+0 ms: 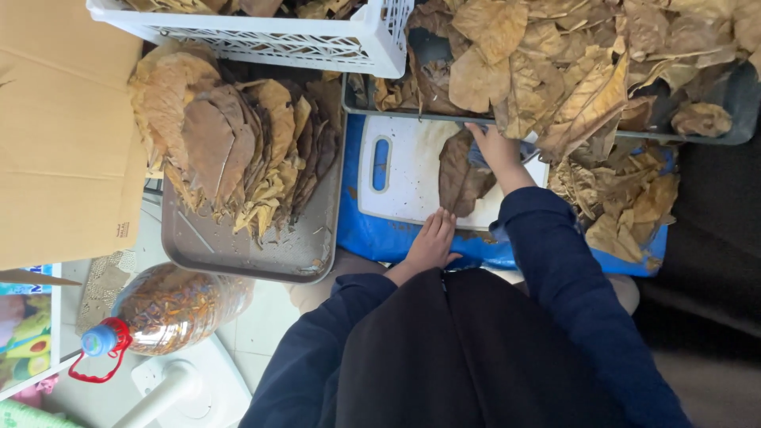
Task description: The person is removing the central stems from dried tobacco leaves using a small hand tool on a white cutting board.
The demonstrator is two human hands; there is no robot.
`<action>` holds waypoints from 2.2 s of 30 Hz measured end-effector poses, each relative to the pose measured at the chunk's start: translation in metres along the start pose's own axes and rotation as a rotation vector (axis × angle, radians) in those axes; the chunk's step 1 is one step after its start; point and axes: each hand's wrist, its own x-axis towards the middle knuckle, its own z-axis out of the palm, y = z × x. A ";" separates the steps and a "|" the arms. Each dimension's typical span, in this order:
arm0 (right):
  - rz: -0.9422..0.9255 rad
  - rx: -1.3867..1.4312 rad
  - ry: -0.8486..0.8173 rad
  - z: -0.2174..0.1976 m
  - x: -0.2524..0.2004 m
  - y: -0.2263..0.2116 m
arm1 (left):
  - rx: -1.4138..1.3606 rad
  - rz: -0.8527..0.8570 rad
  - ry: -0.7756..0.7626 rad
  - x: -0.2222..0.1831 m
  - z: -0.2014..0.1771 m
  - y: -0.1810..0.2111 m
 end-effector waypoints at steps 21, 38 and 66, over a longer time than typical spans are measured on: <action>-0.317 0.078 0.224 -0.019 -0.056 -0.016 | -0.046 0.022 0.060 0.000 0.012 0.000; -0.252 -0.002 0.126 -0.045 -0.047 -0.033 | 0.029 0.012 0.010 0.002 -0.001 0.001; -0.366 0.381 -0.200 -0.060 -0.112 -0.037 | 0.054 0.029 -0.054 0.001 -0.005 0.003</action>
